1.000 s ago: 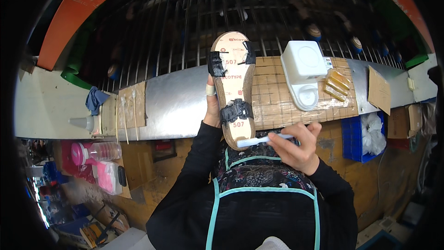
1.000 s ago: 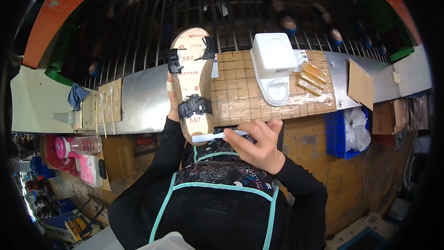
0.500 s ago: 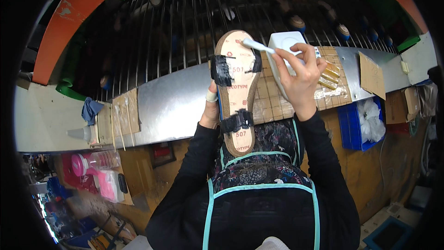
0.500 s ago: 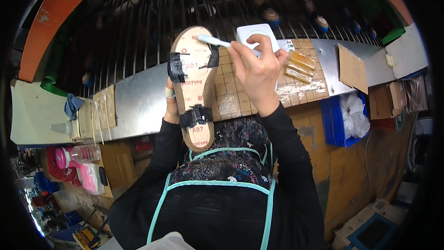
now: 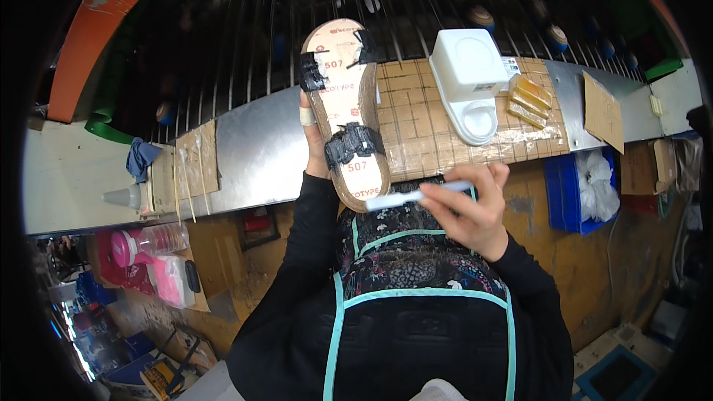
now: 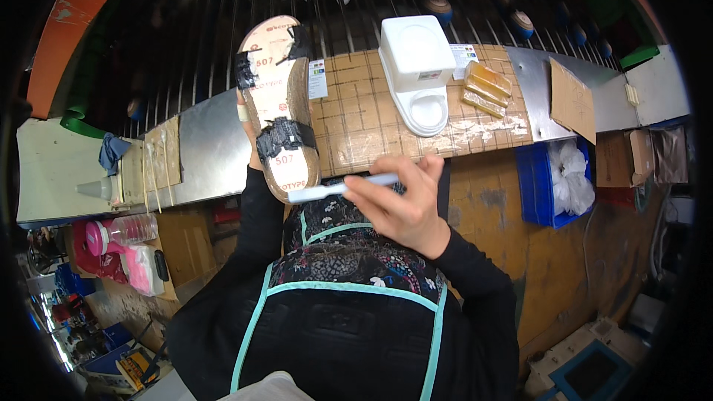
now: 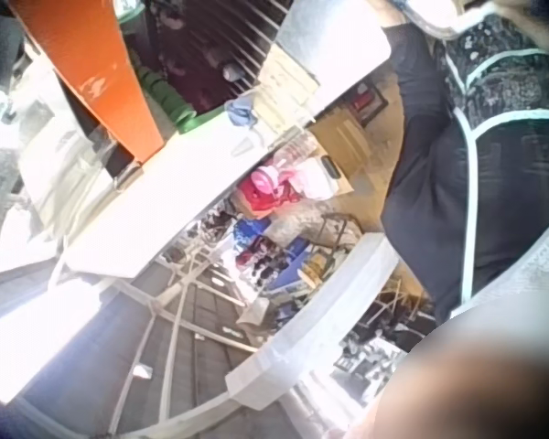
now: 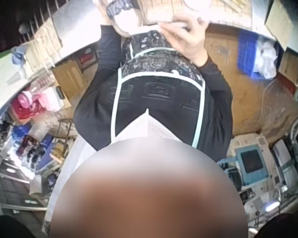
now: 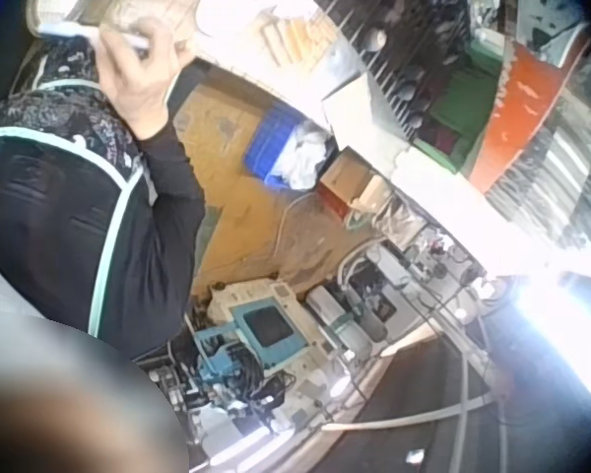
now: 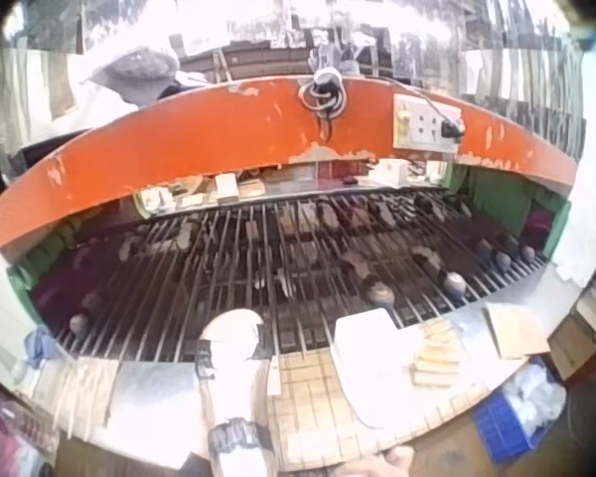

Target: The person applies a white adhesive to the sole and strap of a blue and black sandal using a small brush. They repeatedly dip the brush into a white container and spread the substance on the sandal's surface.

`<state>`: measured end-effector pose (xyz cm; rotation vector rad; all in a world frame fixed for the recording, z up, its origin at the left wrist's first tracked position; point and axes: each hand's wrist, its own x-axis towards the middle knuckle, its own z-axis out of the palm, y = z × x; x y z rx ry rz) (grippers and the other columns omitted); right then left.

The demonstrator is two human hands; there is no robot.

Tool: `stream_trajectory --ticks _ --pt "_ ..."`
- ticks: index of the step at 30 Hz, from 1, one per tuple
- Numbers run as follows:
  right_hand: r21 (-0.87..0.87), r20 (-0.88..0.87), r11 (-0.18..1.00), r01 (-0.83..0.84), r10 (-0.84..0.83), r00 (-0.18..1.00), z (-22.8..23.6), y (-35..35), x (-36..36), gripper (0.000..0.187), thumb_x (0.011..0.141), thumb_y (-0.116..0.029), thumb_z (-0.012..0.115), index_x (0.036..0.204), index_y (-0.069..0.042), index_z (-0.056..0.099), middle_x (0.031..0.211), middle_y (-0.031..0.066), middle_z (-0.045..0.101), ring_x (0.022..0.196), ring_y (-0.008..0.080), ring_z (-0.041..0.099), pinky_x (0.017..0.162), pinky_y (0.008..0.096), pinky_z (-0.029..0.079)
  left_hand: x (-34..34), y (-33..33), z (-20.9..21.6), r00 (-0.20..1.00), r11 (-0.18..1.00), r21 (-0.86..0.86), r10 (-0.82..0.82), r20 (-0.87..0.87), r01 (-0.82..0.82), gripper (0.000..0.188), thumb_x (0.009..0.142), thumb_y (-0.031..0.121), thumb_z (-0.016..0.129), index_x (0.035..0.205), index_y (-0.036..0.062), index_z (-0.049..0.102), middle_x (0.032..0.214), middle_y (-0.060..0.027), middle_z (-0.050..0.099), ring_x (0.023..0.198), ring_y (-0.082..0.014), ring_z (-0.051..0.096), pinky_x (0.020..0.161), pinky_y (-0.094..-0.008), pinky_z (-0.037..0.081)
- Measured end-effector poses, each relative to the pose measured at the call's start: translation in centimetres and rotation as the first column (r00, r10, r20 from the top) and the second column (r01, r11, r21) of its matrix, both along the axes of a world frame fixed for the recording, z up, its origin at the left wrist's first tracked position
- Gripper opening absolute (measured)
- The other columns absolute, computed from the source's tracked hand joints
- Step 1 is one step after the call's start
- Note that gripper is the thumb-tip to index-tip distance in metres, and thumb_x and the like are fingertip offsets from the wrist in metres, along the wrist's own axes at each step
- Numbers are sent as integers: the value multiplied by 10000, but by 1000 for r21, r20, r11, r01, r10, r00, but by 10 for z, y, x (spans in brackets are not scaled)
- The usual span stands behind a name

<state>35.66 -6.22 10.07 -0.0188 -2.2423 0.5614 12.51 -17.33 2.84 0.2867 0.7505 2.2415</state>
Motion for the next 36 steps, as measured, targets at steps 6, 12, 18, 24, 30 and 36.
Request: stream_trajectory --ticks 6,12,18,24,30,36 --pt "22 -11 987 161 -161 987 0 22 -43 220 713 -221 806 919 -160 760 923 3 611 743 105 527 745 337 247 6 1 -3 994 999 23 -34 -107 37 821 893 681 453 1407 43 397 1344 -148 522 1184 -230 568 986 -363 500" --pt "-109 79 994 19 -10 997 -5 4 -9 232 679 -171 832 896 -132 760 911 17 610 744 121 527 751 311 291 -9 2 -14 993 991 134 16 117 -32 728 920 607 483 1402 66 423 1320 -131 547 1151 -229 590 959 -364 520" --pt "-858 52 513 26 35 998 -35 24 26 110 801 -6 737 897 36 703 952 80 575 847 135 561 741 231 454 -48 8 -27 943 993 73 -115 312 96 748 883 723 417 1242 81 556 1098 -119 646 966 -265 638 833 -422 544" --pt "-916 -95 395 -74 -36 995 -57 39 40 73 857 2 683 914 47 675 926 38 547 762 84 522 666 204 421 -115 48 -49 825 991 -8 -105 556 132 944 760 891 298 1092 47 560 886 -161 583 649 -255 532 707 -393 463" --pt "-888 -131 446 -110 -15 991 -54 52 36 71 857 1 690 914 43 677 924 32 547 751 79 524 677 201 431 -197 93 -81 863 987 -132 149 483 -96 1002 711 920 348 1093 12 533 922 -171 589 670 -244 569 698 -386 487" --pt "-902 -120 427 -65 -104 987 -52 70 39 78 852 -7 697 915 36 682 918 36 562 744 80 537 669 198 435 -212 102 -90 687 894 -262 447 573 -363 850 805 798 326 1333 138 415 1228 -178 492 1039 -367 556 978 -511 405"
